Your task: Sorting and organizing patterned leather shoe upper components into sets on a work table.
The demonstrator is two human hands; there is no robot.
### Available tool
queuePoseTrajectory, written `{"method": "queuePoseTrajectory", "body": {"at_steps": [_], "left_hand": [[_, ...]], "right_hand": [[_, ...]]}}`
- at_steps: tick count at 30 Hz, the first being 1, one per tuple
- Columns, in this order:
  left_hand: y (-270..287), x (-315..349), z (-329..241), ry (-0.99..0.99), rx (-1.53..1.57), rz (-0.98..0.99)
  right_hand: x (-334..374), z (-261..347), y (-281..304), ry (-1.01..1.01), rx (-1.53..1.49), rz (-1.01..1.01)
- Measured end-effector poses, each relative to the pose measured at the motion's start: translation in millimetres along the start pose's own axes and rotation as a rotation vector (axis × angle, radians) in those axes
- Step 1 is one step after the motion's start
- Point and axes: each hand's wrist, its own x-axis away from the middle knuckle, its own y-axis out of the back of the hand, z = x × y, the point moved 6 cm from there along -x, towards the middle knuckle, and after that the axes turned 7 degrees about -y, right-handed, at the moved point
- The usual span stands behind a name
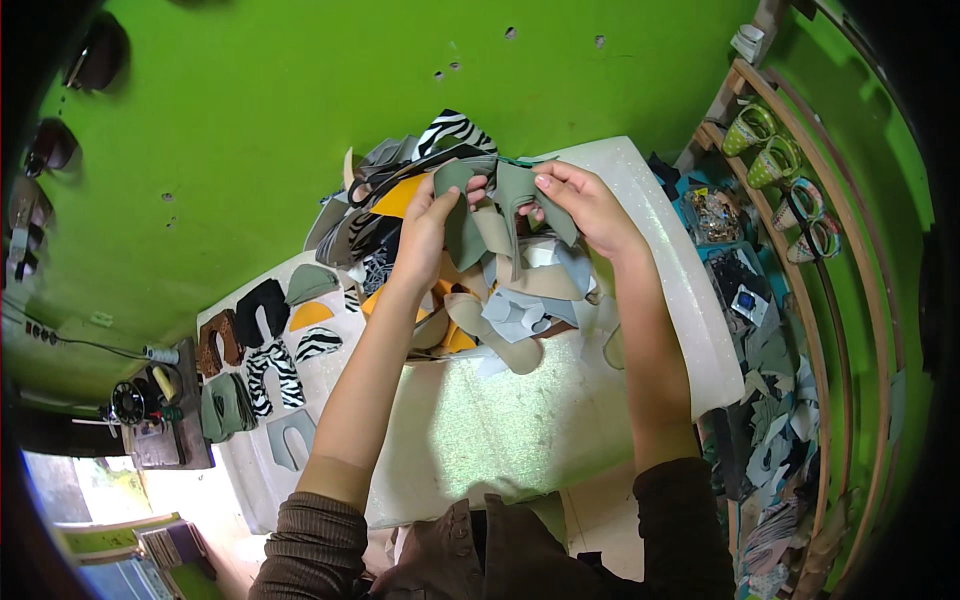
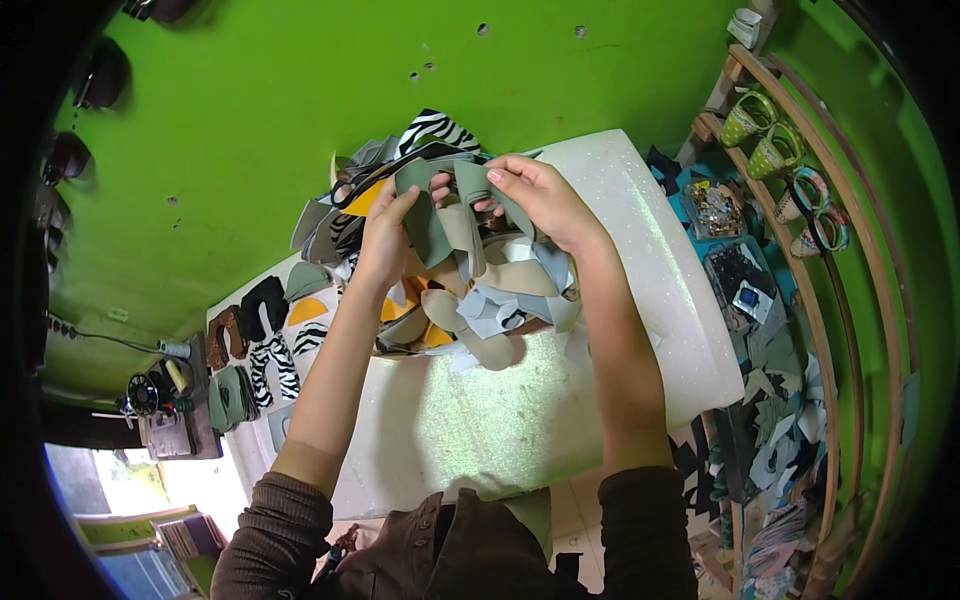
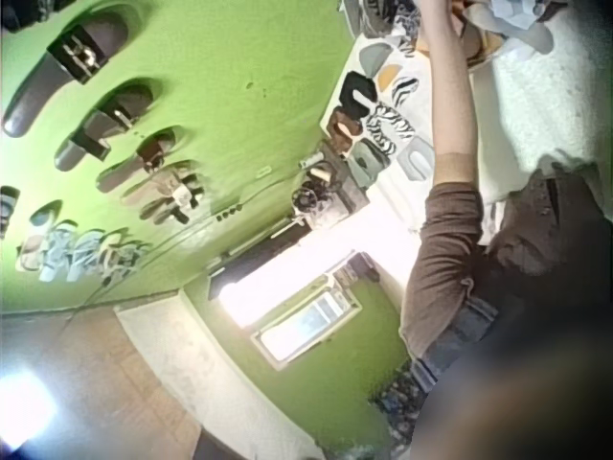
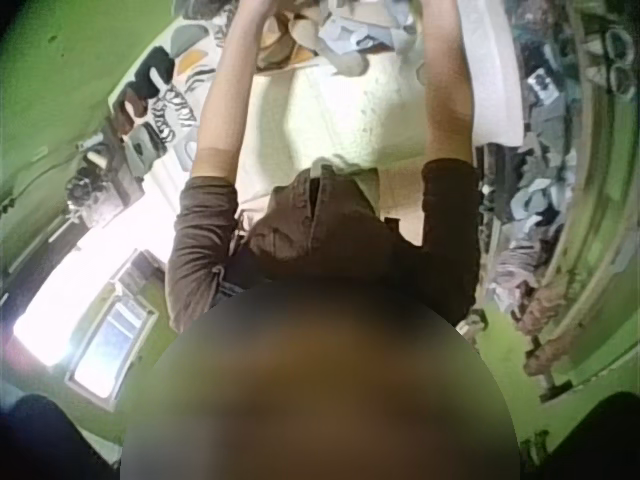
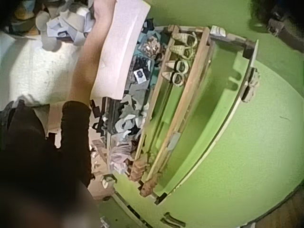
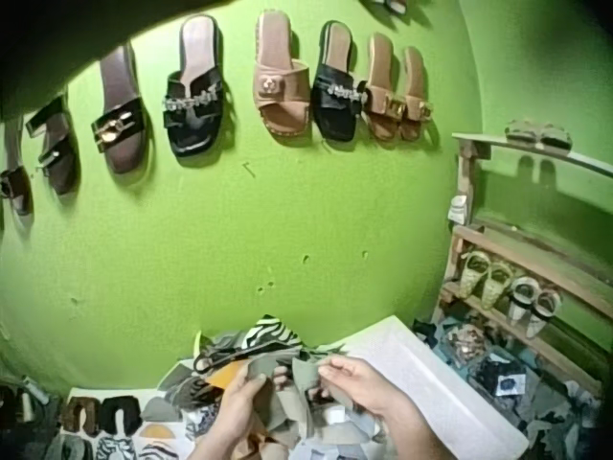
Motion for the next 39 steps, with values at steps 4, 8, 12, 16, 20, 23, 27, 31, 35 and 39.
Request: {"method": "queuePoseTrajectory", "body": {"at_steps": [4,8,12,16,20,23,27,31,35,39], "left_hand": [[12,11,-15,-0.009,0.013,-0.013],[22,17,-28,-0.080,-0.025,-0.035],[29,20,-43,-0.132,-0.186,0.016],[41,29,-58,-0.178,-0.246,-0.011],[56,50,-78,-0.152,-0.206,-0.047],[68,66,-73,0.009,-0.054,-0.066],[83,89,-67,0.152,0.085,-0.104],[97,103,-59,0.157,0.339,-0.028],[106,117,-60,0.118,0.423,-0.091],[99,128,-67,0.054,0.452,-0.053]], "right_hand": [[-9,7,-33,-0.019,-0.206,0.186],[-25,5,-59,-0.116,0.015,0.225],[-29,6,-74,-0.188,0.058,0.301],[-15,6,-83,-0.158,0.134,0.467],[0,10,-89,-0.218,0.046,0.298],[2,15,-83,-0.143,-0.052,0.196],[9,38,-94,-0.100,-0.043,0.134],[13,64,-118,-0.084,0.143,0.148],[18,81,-155,-0.063,0.358,0.257],[23,79,-193,-0.118,0.270,0.303]]}}
